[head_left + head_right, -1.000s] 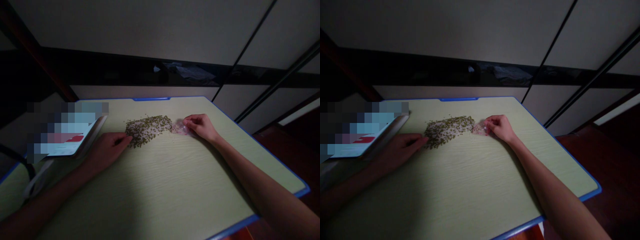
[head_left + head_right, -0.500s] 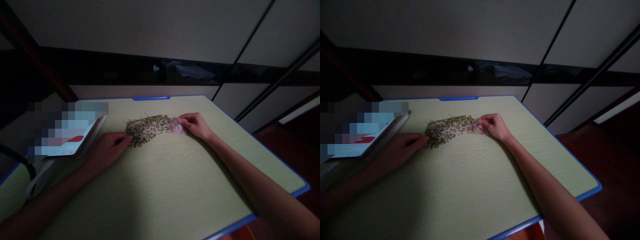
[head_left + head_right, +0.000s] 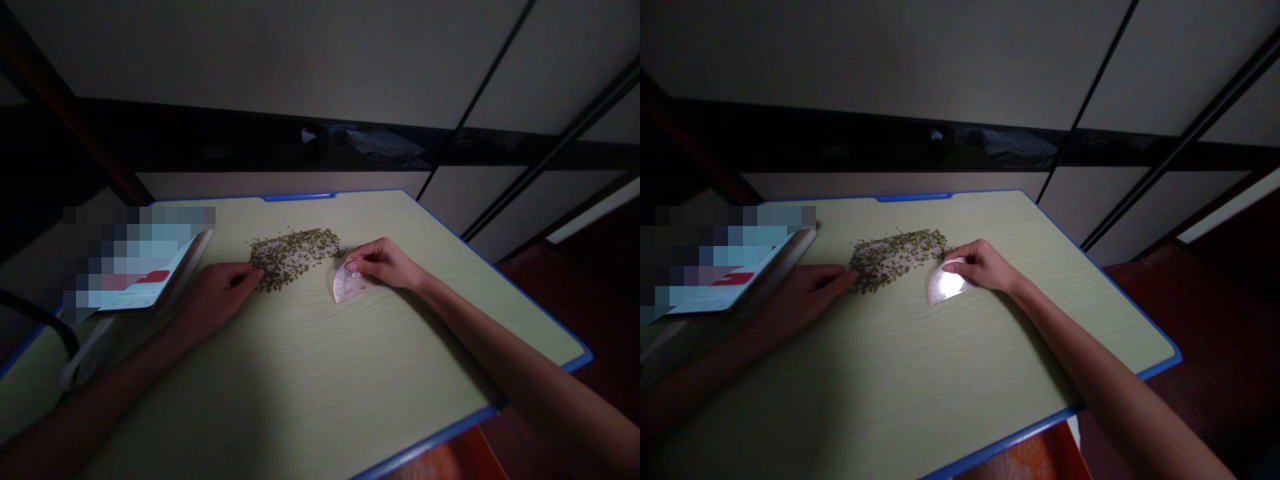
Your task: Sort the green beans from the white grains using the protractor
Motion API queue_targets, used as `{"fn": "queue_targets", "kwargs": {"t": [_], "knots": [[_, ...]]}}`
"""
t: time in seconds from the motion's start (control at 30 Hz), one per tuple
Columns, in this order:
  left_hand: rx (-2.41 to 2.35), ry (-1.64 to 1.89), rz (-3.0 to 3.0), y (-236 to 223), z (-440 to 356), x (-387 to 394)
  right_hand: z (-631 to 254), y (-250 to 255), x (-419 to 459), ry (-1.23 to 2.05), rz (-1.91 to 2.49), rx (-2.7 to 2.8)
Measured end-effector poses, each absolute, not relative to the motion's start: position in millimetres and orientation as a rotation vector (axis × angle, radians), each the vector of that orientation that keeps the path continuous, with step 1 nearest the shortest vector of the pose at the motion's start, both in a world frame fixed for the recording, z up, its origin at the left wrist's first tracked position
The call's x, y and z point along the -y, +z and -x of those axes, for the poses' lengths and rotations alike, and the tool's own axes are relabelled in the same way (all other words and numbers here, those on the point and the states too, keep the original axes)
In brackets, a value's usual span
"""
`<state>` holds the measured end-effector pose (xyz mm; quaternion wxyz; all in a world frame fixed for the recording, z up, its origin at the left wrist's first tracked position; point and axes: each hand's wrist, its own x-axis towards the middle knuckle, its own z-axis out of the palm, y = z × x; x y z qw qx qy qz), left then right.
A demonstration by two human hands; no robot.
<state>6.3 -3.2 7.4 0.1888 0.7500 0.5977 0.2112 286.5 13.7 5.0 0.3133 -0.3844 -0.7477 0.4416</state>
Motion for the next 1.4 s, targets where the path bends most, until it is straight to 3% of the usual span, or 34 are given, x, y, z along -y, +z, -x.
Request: {"fn": "queue_targets", "kwargs": {"t": [0.47,0.87,1.4], "knots": [[-1.653,0.592,-2.118,12.8,-9.4,6.5,-308.3,6.3,63.4,1.223,1.026,2.035],[-1.625,0.59,-2.15,13.8,-8.6,7.1,-292.7,5.9,64.6,1.308,0.911,2.075],[-1.657,0.596,-2.138,13.5,-8.2,6.6,-324.4,11.0,111.1,1.037,1.027,2.115]]}}
